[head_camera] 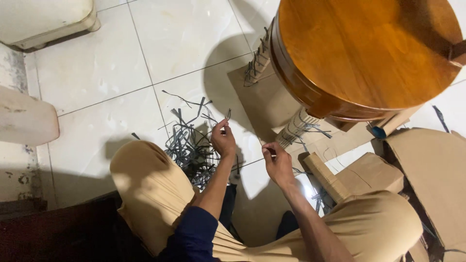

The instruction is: Wrapping a wooden table leg with decorative plastic strips

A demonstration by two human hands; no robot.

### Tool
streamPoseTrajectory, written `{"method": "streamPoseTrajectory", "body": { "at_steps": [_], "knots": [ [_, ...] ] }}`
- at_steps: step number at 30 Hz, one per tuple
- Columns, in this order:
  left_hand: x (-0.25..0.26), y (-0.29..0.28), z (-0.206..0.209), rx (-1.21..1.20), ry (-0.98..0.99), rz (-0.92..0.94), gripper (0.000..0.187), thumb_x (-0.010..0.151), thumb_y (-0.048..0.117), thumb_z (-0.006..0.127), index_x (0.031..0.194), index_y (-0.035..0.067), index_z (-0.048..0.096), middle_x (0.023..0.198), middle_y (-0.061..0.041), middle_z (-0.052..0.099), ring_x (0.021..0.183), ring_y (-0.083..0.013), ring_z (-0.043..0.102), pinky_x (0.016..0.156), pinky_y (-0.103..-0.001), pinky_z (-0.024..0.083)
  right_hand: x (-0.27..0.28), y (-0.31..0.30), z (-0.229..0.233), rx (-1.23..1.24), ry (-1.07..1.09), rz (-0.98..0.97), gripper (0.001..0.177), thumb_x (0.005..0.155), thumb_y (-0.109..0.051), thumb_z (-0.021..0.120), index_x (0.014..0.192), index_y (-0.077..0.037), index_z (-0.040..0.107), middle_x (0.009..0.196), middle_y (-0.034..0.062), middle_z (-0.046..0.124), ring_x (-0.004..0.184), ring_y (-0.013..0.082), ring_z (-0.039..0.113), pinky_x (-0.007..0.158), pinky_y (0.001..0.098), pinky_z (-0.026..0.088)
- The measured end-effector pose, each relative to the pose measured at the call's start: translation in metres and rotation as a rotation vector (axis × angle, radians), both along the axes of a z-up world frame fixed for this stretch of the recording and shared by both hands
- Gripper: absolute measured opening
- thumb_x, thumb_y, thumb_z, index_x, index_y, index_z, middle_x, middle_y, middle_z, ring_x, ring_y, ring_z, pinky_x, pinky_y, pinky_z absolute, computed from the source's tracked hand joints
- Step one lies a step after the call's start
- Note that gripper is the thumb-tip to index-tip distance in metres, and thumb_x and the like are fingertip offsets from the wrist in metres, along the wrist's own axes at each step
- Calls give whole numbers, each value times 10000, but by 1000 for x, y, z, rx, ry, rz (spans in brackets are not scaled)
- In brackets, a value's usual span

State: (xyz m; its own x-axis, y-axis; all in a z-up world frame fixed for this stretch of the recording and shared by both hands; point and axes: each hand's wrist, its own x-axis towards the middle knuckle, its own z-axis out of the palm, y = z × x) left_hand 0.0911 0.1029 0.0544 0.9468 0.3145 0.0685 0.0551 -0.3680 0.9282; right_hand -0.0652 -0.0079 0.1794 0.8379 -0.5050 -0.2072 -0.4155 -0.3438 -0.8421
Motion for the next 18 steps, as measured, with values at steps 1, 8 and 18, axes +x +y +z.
{"method": "streamPoseTrajectory", "body": {
  "at_steps": [1, 8, 18],
  "knots": [
    [1, 3, 5, -7, 9, -2, 202, 868, 90, 697, 1011, 203, 784, 956, -31, 771, 721, -281, 724, 701, -386, 549, 0, 0, -4, 25, -7, -13, 181, 998, -155, 615, 1095, -38, 714, 1030, 229, 755, 982, 378, 737, 803, 463, 611],
    [14, 11, -39, -132, 198, -46, 232, 891, 183, 762, 1119, 222, 775, 963, 6, 788, 854, -165, 718, 737, -322, 565, 1, 1, -26, 90, 32, 23, 154, 976, -144, 636, 1072, -64, 725, 984, 193, 762, 930, 320, 745, 771, 422, 610],
    [-8, 27, 42, -322, -26, 61, 139, 928, 109, 715, 1031, 185, 771, 994, -59, 768, 885, -184, 687, 512, -320, 640, 7, 6, -60, 3, 47, 157, 176, 971, -161, 645, 1108, -102, 738, 1069, 178, 769, 1021, 341, 747, 848, 465, 625]
  ]
}}
